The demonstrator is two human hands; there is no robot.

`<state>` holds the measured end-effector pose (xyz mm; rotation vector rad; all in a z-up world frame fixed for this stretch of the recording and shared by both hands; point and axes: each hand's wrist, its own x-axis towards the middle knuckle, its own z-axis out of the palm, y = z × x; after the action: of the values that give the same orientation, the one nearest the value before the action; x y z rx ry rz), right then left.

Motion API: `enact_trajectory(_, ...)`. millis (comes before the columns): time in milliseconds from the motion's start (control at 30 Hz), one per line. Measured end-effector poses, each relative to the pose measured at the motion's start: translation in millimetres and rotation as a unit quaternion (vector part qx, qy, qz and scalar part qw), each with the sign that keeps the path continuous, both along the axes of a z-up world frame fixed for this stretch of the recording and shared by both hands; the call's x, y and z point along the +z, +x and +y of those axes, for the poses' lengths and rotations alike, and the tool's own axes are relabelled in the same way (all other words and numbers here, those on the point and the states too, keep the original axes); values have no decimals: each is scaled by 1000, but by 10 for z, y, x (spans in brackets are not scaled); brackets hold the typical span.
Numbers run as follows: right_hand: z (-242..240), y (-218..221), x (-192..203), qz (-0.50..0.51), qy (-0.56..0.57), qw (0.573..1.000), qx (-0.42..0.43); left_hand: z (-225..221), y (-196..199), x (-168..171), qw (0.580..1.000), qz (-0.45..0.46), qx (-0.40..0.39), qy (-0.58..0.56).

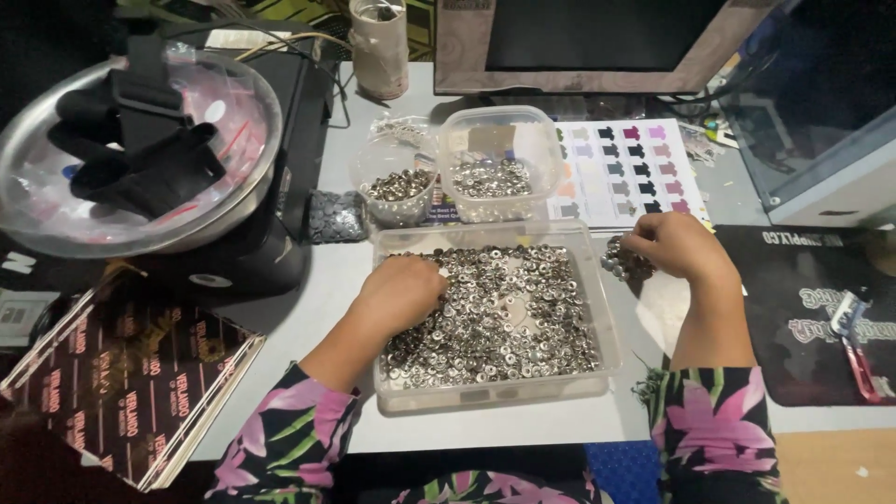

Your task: Sorting and inspecting small metal grommets from a large container at a workstation.

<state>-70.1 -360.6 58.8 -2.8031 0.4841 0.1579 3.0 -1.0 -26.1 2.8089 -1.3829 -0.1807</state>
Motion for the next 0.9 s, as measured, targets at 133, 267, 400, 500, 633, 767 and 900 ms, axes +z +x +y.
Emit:
enact_trajectory(133,-196,37,-109,8,1,1000,-8,11,-60,162,1000,-1,-9,13)
enact_trajectory(267,-296,40,-144,16,4,1000,-20,27,-151,355,1000,22,10,-20)
enact_trajectory(400,-247,9,-89,24,19,999,-22,9,-135,367,996,55,16,-65)
enact_trajectory(500,-227,6,-85,30,27,999,-29,25,-108,278,993,69,27,-95)
enact_trajectory(633,-262,-21,-106,25,33,999,-31,47,-153,406,988,66,17,-140)
enact_trajectory(767,-113,-32,-18,-74,59,995,23,35,-138,430,968,77,-6,-238)
enact_trajectory(900,281,-125,-72,-264,135,923,245,-33,-242,410,906,159,-36,-391)
